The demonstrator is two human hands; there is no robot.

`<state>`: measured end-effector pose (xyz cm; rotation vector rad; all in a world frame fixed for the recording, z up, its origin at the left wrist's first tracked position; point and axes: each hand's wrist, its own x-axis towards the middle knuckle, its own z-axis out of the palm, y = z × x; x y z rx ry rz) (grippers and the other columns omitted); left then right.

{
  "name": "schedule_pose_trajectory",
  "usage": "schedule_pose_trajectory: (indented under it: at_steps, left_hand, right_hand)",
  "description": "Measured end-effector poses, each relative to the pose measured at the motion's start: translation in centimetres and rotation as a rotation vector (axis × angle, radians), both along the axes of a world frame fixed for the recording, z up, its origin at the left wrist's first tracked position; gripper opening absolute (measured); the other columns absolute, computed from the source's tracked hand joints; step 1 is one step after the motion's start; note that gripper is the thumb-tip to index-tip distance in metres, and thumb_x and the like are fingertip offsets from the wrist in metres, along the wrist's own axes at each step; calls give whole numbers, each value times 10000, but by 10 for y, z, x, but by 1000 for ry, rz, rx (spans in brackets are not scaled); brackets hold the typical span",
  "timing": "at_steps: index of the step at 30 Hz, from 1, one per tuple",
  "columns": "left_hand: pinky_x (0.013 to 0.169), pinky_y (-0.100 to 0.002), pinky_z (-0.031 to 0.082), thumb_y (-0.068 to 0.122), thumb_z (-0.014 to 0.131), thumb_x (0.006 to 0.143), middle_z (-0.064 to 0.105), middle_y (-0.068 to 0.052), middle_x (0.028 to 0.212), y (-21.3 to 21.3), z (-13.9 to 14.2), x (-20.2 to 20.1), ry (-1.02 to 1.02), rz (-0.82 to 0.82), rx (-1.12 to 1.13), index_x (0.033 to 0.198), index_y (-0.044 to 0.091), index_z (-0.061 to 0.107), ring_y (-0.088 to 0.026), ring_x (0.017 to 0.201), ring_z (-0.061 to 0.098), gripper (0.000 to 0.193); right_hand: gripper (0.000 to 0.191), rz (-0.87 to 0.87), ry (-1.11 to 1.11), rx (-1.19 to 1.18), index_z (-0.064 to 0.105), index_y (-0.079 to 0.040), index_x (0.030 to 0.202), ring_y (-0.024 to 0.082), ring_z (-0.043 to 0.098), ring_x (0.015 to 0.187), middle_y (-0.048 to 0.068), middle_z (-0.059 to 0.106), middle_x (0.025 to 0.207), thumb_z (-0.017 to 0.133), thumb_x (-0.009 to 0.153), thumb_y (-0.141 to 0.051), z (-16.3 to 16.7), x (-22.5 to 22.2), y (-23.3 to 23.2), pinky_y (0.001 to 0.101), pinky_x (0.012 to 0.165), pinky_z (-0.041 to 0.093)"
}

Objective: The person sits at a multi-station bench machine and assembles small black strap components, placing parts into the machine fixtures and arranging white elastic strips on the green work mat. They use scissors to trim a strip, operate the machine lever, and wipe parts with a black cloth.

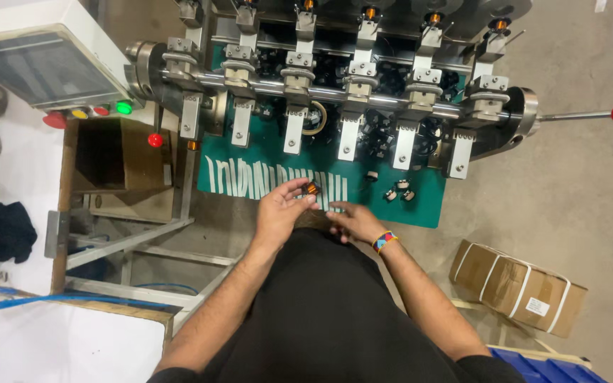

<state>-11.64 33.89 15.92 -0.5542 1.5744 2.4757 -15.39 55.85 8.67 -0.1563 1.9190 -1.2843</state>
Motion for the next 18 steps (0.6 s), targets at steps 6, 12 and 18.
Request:
schedule_pose_trajectory:
  at_steps: [6,12,18]
  left_hand:
    - [841,-265,598,-25,692,925,710,-156,1160,-22,6,25,-2,5,-187,1363,-90,567,-174,928,748,460]
    - [802,-265,602,82,775,906,787,-152,1056,-28,27,23,-21,-155,-517,1328,13,665,-140,885,762,441]
    - [853,-314,613,109,804,854,724,-118,1218,-52,52,-1,361,-224,-800,1328,71,627,-184,996,756,508]
  right_hand:
    - [417,-234,144,333,678,-199,1288,318,767,697,86,744,750,637,899,-344,-80,-39,11,421,682,591]
    - [210,-26,591,457,753,-130,974,368,690,787,154,729,838,650,938,-310,-24,-34,-14,451,691,540]
    - [161,-30,588,-126,635,-48,1055,274,656,885,130,608,1063,656,925,-140,102,15,-47,379,719,561]
